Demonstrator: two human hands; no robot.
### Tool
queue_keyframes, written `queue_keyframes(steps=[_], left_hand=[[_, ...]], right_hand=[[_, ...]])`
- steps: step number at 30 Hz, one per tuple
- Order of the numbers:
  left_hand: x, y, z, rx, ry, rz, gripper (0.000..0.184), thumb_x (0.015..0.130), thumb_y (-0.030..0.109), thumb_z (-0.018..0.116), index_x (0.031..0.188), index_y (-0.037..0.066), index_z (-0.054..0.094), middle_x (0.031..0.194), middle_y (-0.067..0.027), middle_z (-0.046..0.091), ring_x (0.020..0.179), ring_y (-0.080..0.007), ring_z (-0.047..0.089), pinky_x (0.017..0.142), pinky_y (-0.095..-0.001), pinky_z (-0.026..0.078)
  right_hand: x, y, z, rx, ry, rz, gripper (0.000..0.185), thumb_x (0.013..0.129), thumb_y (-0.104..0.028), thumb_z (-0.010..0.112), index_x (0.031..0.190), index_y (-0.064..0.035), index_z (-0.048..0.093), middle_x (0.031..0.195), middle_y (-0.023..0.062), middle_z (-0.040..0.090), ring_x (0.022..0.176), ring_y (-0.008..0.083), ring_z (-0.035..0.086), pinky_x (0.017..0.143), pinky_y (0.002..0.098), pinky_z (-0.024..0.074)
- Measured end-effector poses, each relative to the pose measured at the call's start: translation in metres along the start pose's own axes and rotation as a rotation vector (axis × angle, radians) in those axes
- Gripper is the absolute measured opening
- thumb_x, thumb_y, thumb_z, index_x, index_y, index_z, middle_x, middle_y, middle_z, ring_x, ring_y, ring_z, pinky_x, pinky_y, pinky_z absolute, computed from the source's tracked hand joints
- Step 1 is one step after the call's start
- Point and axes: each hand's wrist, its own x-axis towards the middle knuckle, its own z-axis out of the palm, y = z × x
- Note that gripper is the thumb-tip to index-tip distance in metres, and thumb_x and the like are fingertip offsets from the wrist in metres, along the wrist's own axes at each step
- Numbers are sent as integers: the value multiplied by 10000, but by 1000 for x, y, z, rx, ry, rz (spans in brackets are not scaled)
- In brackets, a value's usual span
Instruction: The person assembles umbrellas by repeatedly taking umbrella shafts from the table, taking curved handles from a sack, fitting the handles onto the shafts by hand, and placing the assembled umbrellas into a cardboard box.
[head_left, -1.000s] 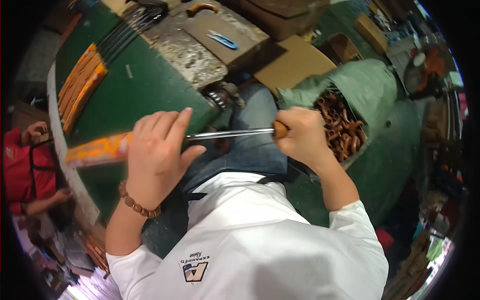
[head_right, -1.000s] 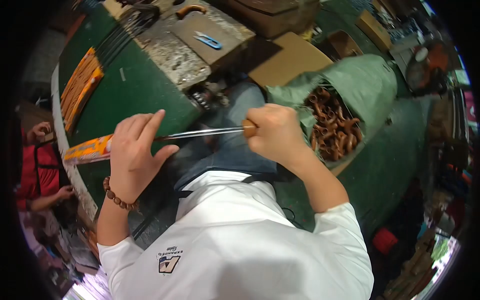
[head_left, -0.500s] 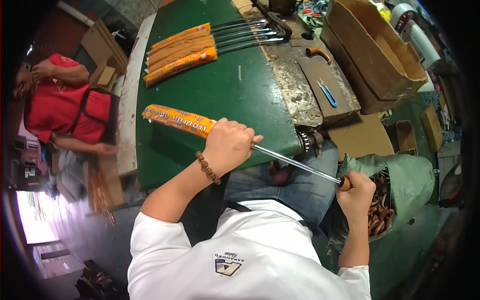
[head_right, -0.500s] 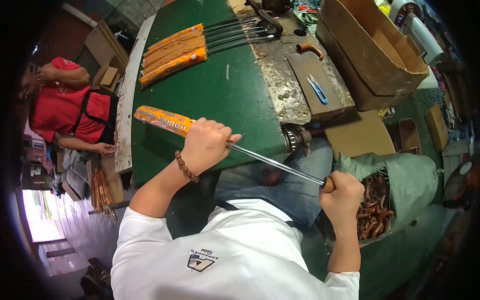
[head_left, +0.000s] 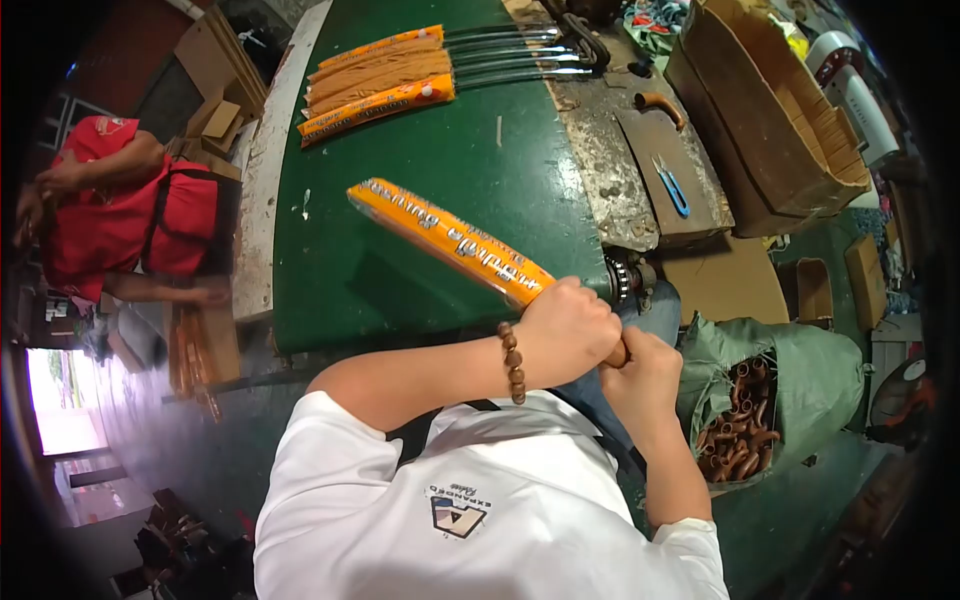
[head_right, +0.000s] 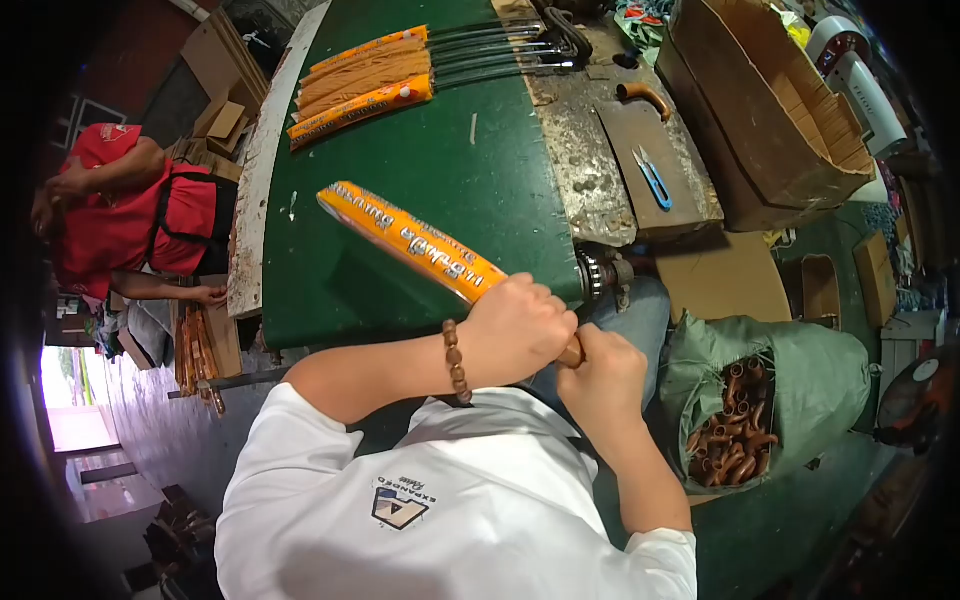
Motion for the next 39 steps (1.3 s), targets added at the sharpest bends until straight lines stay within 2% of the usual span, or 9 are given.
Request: queue_keyframes(steps=[6, 11, 18, 19, 26, 31, 33, 35, 39], left_hand=[[31, -10, 7, -73, -81, 81, 133, 745, 162, 676, 846, 80, 646, 875, -93, 705, 751, -240, 639, 749, -354, 467], [16, 7, -7, -410, -211, 116, 494, 686, 181, 729, 1165, 90, 648, 1165, -143, 637, 983, -275, 607, 896, -396, 464], [21, 25, -27, -811, 359, 323, 676, 636, 176, 797, 1290, 121, 634, 1231, -161, 605, 1108, -348, 582, 1033, -488, 443], [15, 19, -27, -814, 360, 283, 654, 650, 160, 805, 1279, 110, 637, 1236, -159, 606, 1094, -341, 588, 1015, -480, 458], [-23, -6, -6, -909, 278, -56, 563, 705, 103, 809, 1241, 58, 644, 1200, -138, 631, 1034, -292, 608, 937, -400, 502], [-24, -15, 3, -836, 223, -180, 522, 731, 98, 804, 1225, 40, 644, 1169, -120, 646, 1011, -275, 611, 910, -364, 504], [-17, -21, 2, -852, 209, -203, 486, 760, 93, 784, 1222, 36, 645, 1167, -115, 646, 1012, -271, 611, 912, -359, 502], [-10, -34, 10, -808, 270, -202, 455, 802, 117, 747, 1240, 60, 639, 1157, -77, 633, 1010, -248, 596, 896, -334, 500], [11, -76, 20, -683, 285, -324, 422, 826, 140, 734, 1229, 56, 643, 1153, -107, 637, 1014, -271, 606, 905, -354, 498]], right_hand=[[5, 16, 5, 168, -66, 196, 89, 684, -25, 671, 751, -6, 615, 645, 159, 609, 536, 329, 524, 538, 405, 455], [0, 22, 2, 335, -127, 225, 149, 689, -4, 683, 838, 3, 667, 654, 87, 622, 562, 210, 518, 564, 314, 464], [16, 45, -29, 468, -123, 221, 343, 680, 17, 651, 1018, -3, 710, 807, 79, 715, 663, 166, 631, 641, 253, 509], [24, 46, -39, 851, 38, 380, 379, 668, 64, 626, 1034, 20, 716, 827, 70, 721, 693, 123, 623, 658, 229, 501], [145, 94, -207, -312, 627, 256, 195, 763, -94, 586, 893, -3, 699, 730, 95, 672, 622, 219, 560, 605, 333, 452], [267, 193, -264, -1166, 621, 257, 406, 816, -257, 568, 1183, -125, 677, 1139, 111, 709, 981, 381, 664, 784, 464, 524], [284, 230, -268, -1168, 631, 321, 442, 844, -302, 554, 1247, -153, 656, 1217, 108, 679, 1029, 384, 651, 821, 466, 527], [274, 251, -260, -971, 730, 66, 453, 856, -346, 631, 1252, -128, 668, 1189, 124, 689, 1011, 365, 656, 868, 423, 523], [186, 223, -191, -623, 850, -115, 335, 894, -141, 689, 1198, -5, 650, 1183, 132, 683, 1062, 295, 645, 949, 364, 494]])
